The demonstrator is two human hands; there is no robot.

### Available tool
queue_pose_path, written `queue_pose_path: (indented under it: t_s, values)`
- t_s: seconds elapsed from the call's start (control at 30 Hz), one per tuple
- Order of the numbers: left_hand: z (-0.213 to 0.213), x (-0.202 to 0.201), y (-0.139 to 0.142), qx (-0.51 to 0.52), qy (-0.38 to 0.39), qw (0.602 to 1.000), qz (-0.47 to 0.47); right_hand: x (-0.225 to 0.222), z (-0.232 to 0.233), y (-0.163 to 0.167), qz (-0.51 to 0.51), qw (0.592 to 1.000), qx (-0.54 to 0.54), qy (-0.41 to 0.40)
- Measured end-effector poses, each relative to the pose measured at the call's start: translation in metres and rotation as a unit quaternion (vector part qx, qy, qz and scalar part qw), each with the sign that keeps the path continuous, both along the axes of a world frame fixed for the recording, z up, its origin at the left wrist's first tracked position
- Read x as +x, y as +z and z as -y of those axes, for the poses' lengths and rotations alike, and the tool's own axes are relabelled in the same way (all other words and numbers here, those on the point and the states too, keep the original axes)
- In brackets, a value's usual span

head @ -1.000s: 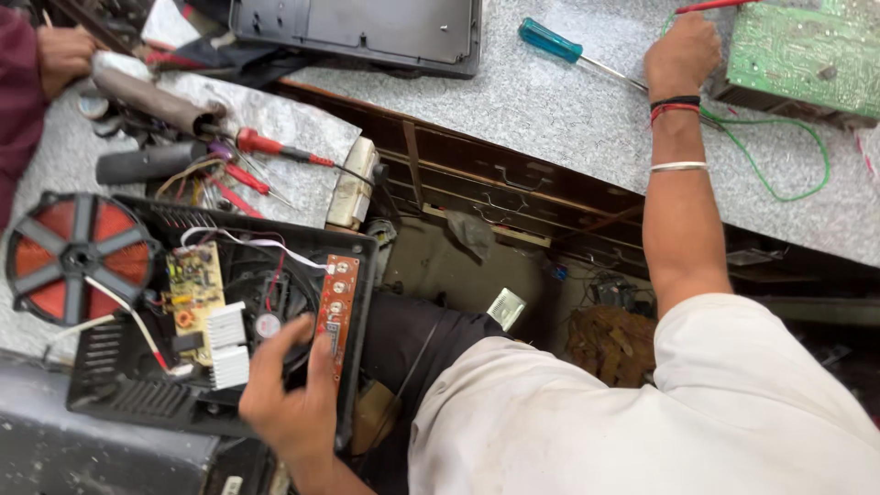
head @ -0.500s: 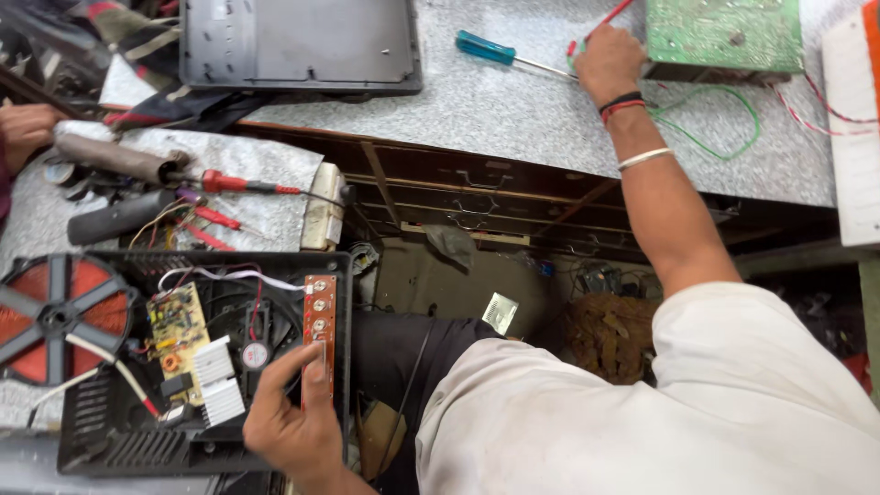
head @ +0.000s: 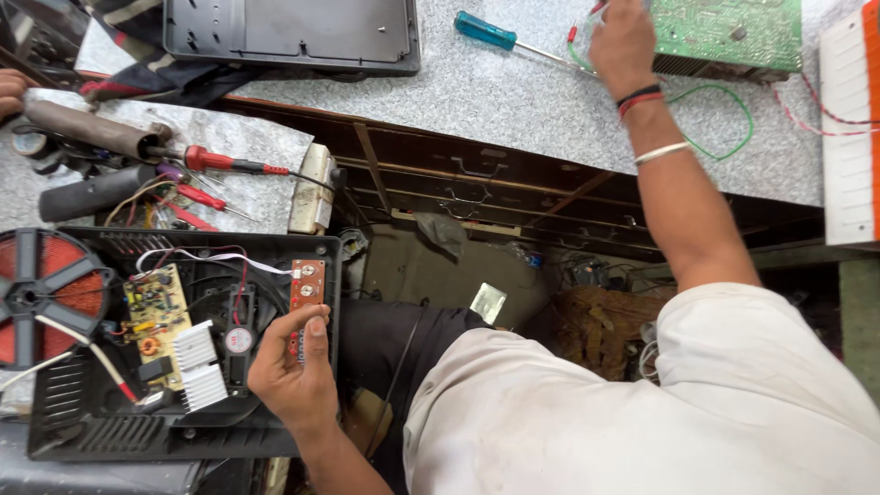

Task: The person repairs an electronic appliance on a cluttered workbench. They unscrew and lift out the heating coil assembly, route and connect a green wire to the board, reposition the circuit board, and touch multimeter probes to board points to test the circuit.

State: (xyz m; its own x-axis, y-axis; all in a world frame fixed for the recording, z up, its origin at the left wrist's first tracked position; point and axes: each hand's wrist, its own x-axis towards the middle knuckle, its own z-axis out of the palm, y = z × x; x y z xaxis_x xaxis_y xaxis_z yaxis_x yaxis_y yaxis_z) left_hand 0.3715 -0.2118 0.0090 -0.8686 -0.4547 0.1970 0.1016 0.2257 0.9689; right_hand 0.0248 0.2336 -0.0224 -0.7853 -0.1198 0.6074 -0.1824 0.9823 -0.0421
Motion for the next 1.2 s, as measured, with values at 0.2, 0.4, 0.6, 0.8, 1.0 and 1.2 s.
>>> queue_pose_path:
  t_s: [0.2,0.4,0.6,0.8,1.0,1.2]
  values:
    - [0.001,-0.008,0.010,-0.065,-0.018,0.998,-0.005,-0.004,0.018,-0.039,0.035,0.992,-0.039,-0.113]
    - [0.015,0.001,0.018,-0.044,0.011,0.998,-0.046,-0.039,0.008,-0.039,0.219,0.948,0.201,-0.112]
    - [0.025,0.014,0.026,-0.019,0.026,0.997,-0.074,0.010,0.009,0.006,0.255,0.922,-0.260,0.128]
    - [0.026,0.024,0.028,-0.050,0.058,0.995,-0.061,0.158,0.149,0.053,0.368,0.804,-0.333,0.328]
    - [0.068,0.106,0.025,-0.161,0.288,0.938,-0.109,0.269,0.325,0.074,0.249,0.752,-0.262,0.551]
    - [0.159,0.215,0.006,-0.217,0.557,0.798,0.076,0.309,0.413,0.090,0.331,0.661,-0.137,0.660]
